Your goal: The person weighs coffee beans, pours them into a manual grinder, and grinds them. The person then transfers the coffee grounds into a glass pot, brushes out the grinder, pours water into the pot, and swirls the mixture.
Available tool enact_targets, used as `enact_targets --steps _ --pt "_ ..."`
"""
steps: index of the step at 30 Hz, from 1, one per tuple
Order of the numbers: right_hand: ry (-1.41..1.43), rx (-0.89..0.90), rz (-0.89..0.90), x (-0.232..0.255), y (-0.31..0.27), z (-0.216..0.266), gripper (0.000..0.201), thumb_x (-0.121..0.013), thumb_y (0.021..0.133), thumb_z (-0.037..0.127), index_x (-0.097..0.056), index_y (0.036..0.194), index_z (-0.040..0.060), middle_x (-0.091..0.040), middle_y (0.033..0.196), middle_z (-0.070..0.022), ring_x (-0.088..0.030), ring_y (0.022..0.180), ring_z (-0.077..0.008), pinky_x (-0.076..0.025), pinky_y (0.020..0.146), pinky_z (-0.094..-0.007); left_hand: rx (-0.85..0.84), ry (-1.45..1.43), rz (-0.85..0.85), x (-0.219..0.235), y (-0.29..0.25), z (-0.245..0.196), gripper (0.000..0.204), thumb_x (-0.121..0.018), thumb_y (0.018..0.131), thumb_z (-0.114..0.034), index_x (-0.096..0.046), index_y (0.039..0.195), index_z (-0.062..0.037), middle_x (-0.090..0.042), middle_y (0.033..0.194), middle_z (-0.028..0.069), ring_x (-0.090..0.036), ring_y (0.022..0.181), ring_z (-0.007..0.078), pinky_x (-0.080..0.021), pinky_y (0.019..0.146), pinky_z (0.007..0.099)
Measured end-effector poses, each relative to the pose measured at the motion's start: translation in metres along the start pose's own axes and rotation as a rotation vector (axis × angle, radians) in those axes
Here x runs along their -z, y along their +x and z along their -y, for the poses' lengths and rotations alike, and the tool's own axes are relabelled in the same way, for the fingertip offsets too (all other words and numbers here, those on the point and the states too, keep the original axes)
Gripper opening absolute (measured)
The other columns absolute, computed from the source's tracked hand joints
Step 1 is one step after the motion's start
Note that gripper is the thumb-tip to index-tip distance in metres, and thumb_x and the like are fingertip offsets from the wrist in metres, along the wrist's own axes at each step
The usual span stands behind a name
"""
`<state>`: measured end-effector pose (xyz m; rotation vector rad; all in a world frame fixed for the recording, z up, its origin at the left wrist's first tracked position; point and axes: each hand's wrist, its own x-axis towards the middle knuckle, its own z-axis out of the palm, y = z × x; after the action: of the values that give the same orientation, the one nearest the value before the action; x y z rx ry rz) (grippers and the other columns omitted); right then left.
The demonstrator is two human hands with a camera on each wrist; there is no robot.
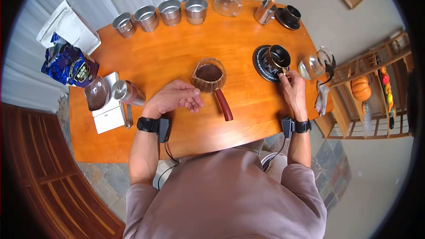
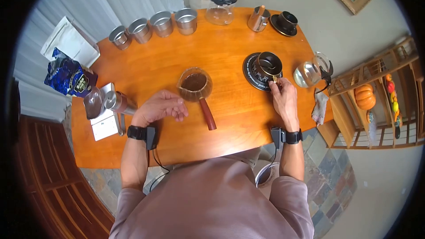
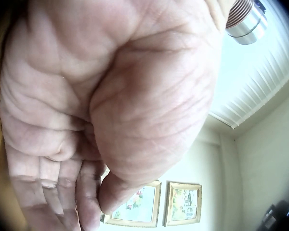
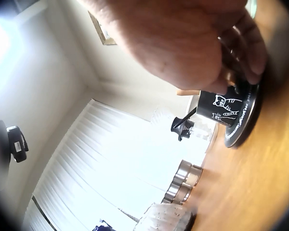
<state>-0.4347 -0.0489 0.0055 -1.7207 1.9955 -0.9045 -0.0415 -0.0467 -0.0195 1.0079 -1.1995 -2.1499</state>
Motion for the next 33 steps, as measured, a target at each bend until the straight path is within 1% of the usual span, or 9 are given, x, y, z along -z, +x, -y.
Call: enact_targets --steps 7,10,11,13,15,20,23,25,33 --pt "0.05 0.095 0.071 -0.008 -0.005 0.004 0.025 -0.068 0.094 0.019 -0.066 0.091 -0.0051 -0.064 0.072 -0.0143 -0.061 0.063 -0.0234 -0.047 0.062 -0.0365 -0.026 0.003 0.008 0.0 0.001 -0.001 0.033 -0.062 0.101 -0.025 -0.071 0.093 0.0059 -0.074 0.087 0.0157 -0.07 0.07 0.0192 -0.057 0.068 0.0282" --pt "-0.137 0.222 -0.16 0.001 -0.02 0.019 0.024 -0.07 0.093 0.019 -0.066 0.099 -0.0041 -0.066 0.075 -0.016 -0.063 0.066 -0.0272 -0.049 0.063 -0.0381 -0.034 0.007 0.009 0.0 0.0 0.0 0.034 -0.063 0.101 -0.026 -0.071 0.092 0.0051 -0.075 0.088 0.0157 -0.071 0.071 0.0189 -0.057 0.068 0.0272" --pt "-0.158 0.209 -0.24 0.004 -0.03 0.037 0.022 -0.069 0.094 0.019 -0.067 0.098 -0.003 -0.067 0.076 -0.0134 -0.062 0.066 -0.0222 -0.048 0.062 -0.0367 -0.036 0.006 0.023 0.0 0.0 0.0 0.034 -0.063 0.101 -0.027 -0.071 0.092 0.0047 -0.075 0.088 0.0156 -0.071 0.071 0.0188 -0.057 0.068 0.0267" --pt "0.081 -0.007 -0.061 0.006 -0.047 0.065 0.021 -0.069 0.096 0.02 -0.068 0.098 -0.0002 -0.067 0.079 -0.0088 -0.061 0.07 -0.0154 -0.048 0.063 -0.0342 -0.042 0.0 0.017 0.0 0.0 0.0 0.035 -0.063 0.101 -0.028 -0.072 0.093 0.0043 -0.075 0.088 0.0155 -0.071 0.072 0.0187 -0.057 0.069 0.0266" --pt "0.352 0.104 0.216 -0.021 -0.058 0.057 0.023 -0.068 0.098 0.022 -0.066 0.101 -0.0008 -0.067 0.08 -0.005 -0.06 0.07 -0.0099 -0.048 0.06 -0.03 -0.033 0.004 0.029 0.0 0.0 0.001 0.035 -0.063 0.101 -0.029 -0.072 0.093 0.0039 -0.075 0.088 0.0153 -0.071 0.072 0.0185 -0.057 0.069 0.0265" --pt "0.708 -0.225 0.823 -0.082 -0.076 0.093 0.028 -0.063 0.101 0.023 -0.058 0.111 -0.0018 -0.067 0.075 -0.0051 -0.061 0.061 -0.0083 -0.048 0.052 -0.0224 -0.059 0.033 0.057 0.001 0.001 0.003 0.036 -0.063 0.101 -0.03 -0.072 0.095 0.0041 -0.075 0.089 0.0147 -0.071 0.074 0.0174 -0.056 0.069 0.0264" --pt "0.734 -0.205 0.898 -0.084 -0.068 0.105 0.022 -0.057 0.102 0.018 -0.057 0.113 -0.0007 -0.068 0.07 -0.0064 -0.061 0.055 -0.0104 -0.047 0.05 -0.022 -0.054 0.019 0.066 0.0 0.001 0.002 0.037 -0.063 0.101 -0.03 -0.072 0.095 0.0048 -0.075 0.089 0.0149 -0.072 0.076 0.0182 -0.057 0.07 0.0268" --pt "0.798 -0.229 0.836 -0.081 -0.06 0.103 0.025 -0.054 0.102 0.02 -0.057 0.114 -0.0013 -0.058 0.056 -0.004 -0.048 0.041 -0.01 -0.037 0.041 -0.0216 -0.057 0.045 0.054 -0.003 0.002 0.002 0.037 -0.063 0.101 -0.03 -0.072 0.095 0.0055 -0.074 0.09 0.0153 -0.072 0.077 0.0192 -0.057 0.07 0.0277" --pt "0.789 -0.306 0.801 -0.059 -0.076 0.095 0.026 -0.055 0.1 0.018 -0.057 0.116 -0.0023 -0.049 0.051 -0.0004 -0.035 0.034 -0.0082 -0.025 0.034 -0.0215 -0.077 -0.055 0.123 0.003 0.008 0.011 0.036 -0.063 0.1 -0.028 -0.069 0.098 0.0083 -0.073 0.094 0.0174 -0.072 0.08 0.0225 -0.058 0.074 0.0323"
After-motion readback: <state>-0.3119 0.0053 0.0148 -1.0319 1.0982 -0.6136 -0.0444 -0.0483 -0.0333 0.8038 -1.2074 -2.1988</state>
